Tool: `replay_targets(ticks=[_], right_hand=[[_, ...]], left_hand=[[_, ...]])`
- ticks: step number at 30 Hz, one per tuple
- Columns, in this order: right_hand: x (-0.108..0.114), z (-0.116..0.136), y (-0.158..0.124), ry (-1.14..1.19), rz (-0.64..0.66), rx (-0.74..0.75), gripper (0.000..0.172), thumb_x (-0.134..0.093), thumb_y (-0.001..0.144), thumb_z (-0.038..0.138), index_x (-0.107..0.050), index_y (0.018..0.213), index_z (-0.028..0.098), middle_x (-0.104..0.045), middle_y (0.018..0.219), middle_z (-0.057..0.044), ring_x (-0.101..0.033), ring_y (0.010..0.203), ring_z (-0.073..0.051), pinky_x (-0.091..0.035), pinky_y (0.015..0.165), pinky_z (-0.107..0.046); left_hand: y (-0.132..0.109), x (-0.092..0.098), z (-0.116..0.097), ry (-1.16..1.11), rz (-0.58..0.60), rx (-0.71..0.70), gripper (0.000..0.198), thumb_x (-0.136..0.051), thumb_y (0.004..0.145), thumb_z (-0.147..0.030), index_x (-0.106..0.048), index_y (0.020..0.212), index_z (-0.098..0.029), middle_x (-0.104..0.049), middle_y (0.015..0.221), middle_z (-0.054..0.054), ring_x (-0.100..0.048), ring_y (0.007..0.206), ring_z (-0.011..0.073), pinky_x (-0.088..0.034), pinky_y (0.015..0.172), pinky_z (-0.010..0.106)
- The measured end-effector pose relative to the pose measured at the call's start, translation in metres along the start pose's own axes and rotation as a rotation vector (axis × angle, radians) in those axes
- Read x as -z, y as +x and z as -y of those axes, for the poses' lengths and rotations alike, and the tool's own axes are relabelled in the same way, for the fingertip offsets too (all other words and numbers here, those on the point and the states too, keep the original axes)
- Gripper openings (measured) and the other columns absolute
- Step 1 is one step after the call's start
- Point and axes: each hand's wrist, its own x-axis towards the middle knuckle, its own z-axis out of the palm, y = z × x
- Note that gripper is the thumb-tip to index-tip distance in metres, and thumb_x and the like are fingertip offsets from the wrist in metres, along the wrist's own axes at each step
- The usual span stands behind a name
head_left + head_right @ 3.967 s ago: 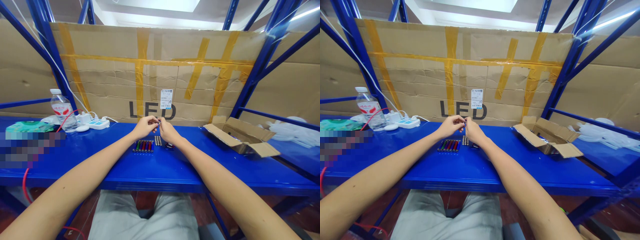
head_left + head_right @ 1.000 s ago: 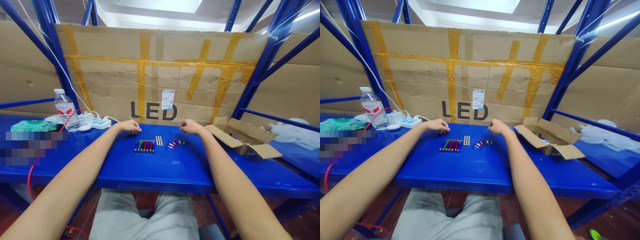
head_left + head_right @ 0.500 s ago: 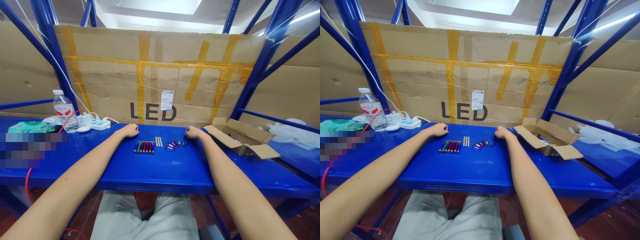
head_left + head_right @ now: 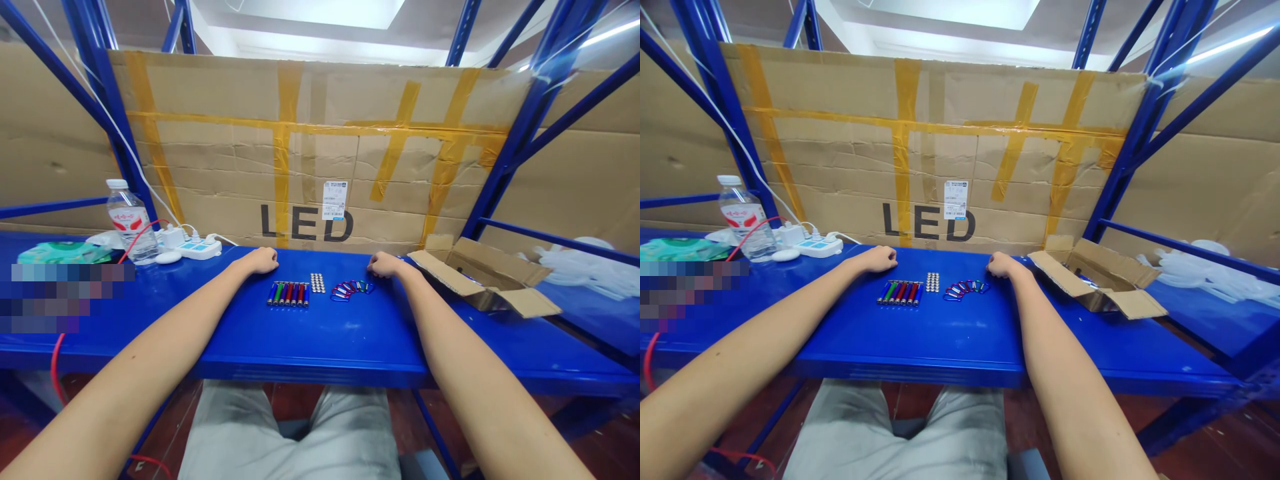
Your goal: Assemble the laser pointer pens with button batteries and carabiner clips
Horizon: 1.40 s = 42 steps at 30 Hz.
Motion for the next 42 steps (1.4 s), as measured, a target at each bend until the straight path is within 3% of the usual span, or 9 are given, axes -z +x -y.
replay_targets(ticks=[10, 14, 18, 20, 23, 25, 27, 31, 42], right_hand=[[-0.002, 0.003, 0.002, -0.073, 0.002, -0.026, 0.013, -0.060, 0.080, 0.024, -0.065, 0.086, 0.014, -0.067, 0.075, -0.008, -0.057, 0.053, -0.016, -0.044, 0.050, -0.027], [-0.001, 0.009, -0.003, -0.135, -0.006, -0.034, 0.018, -0.060, 0.081, 0.024, -0.068, 0.092, 0.012, -0.070, 0.082, -0.011, -0.064, 0.064, -0.020, -0.047, 0.058, -0.029], [0.006, 0.025, -0.017, -0.200, -0.170, 0.019, 0.020, -0.059, 0.079, 0.017, -0.072, 0.094, 0.010, -0.072, 0.099, -0.017, -0.067, 0.089, -0.025, -0.048, 0.074, -0.029], [0.010, 0.040, -0.029, -0.141, -0.249, 0.138, 0.021, -0.057, 0.082, 0.016, -0.073, 0.095, 0.011, -0.073, 0.101, -0.016, -0.066, 0.094, -0.024, -0.047, 0.078, -0.028], [0.009, 0.070, -0.051, 0.087, -0.132, 0.477, 0.022, -0.056, 0.084, 0.020, -0.075, 0.095, 0.015, -0.075, 0.099, -0.008, -0.066, 0.092, -0.019, -0.047, 0.081, -0.024], [0.003, 0.093, -0.066, 0.169, 0.032, 0.659, 0.021, -0.059, 0.083, 0.022, -0.076, 0.093, 0.017, -0.075, 0.095, -0.003, -0.066, 0.089, -0.017, -0.047, 0.080, -0.023], [-0.006, 0.114, -0.080, 0.166, 0.152, 0.735, 0.020, -0.061, 0.081, 0.023, -0.077, 0.092, 0.018, -0.076, 0.089, -0.001, -0.066, 0.084, -0.016, -0.047, 0.075, -0.023], [-0.022, 0.138, -0.094, 0.114, 0.184, 0.786, 0.020, -0.063, 0.079, 0.022, -0.079, 0.090, 0.018, -0.076, 0.087, -0.002, -0.066, 0.079, -0.015, -0.045, 0.069, -0.023], [-0.019, 0.140, -0.103, 0.065, 0.233, 0.774, 0.018, -0.065, 0.078, 0.022, -0.079, 0.089, 0.019, -0.075, 0.083, 0.000, -0.064, 0.075, -0.015, -0.043, 0.066, -0.022]], left_hand=[[0.002, -0.002, -0.001, -0.030, -0.003, 0.043, 0.020, -0.057, 0.081, -0.031, -0.069, 0.091, -0.018, -0.072, 0.104, 0.012, -0.066, 0.094, 0.0254, -0.049, 0.076, 0.029], [0.002, -0.002, -0.001, -0.039, -0.009, 0.067, 0.017, -0.058, 0.080, -0.030, -0.068, 0.087, -0.018, -0.073, 0.099, 0.011, -0.067, 0.091, 0.0252, -0.048, 0.073, 0.029], [-0.001, 0.002, -0.009, -0.125, -0.082, 0.112, 0.012, -0.061, 0.076, -0.027, -0.068, 0.080, -0.018, -0.073, 0.092, 0.010, -0.067, 0.086, 0.0226, -0.047, 0.071, 0.027], [-0.005, 0.008, -0.018, -0.253, -0.106, 0.016, 0.011, -0.061, 0.076, -0.027, -0.068, 0.078, -0.018, -0.074, 0.088, 0.008, -0.066, 0.084, 0.0198, -0.047, 0.072, 0.026], [-0.014, 0.017, -0.036, -0.452, -0.012, -0.302, 0.019, -0.061, 0.077, -0.034, -0.070, 0.080, -0.018, -0.074, 0.088, 0.004, -0.065, 0.084, 0.0176, -0.046, 0.075, 0.025], [-0.021, 0.020, -0.047, -0.500, 0.059, -0.401, 0.020, -0.062, 0.075, -0.034, -0.071, 0.081, -0.017, -0.074, 0.086, 0.003, -0.064, 0.083, 0.0166, -0.046, 0.076, 0.025], [-0.025, 0.021, -0.055, -0.498, 0.096, -0.417, 0.021, -0.063, 0.073, -0.034, -0.072, 0.081, -0.017, -0.073, 0.083, 0.002, -0.062, 0.079, 0.0158, -0.045, 0.073, 0.024], [-0.027, 0.019, -0.060, -0.454, 0.119, -0.439, 0.025, -0.065, 0.069, -0.039, -0.071, 0.078, -0.015, -0.070, 0.075, 0.001, -0.057, 0.071, 0.0142, -0.041, 0.066, 0.024], [-0.030, 0.015, -0.067, -0.401, 0.136, -0.414, 0.022, -0.064, 0.067, -0.037, -0.070, 0.070, -0.015, -0.065, 0.065, 0.000, -0.052, 0.062, 0.0130, -0.036, 0.056, 0.025]])
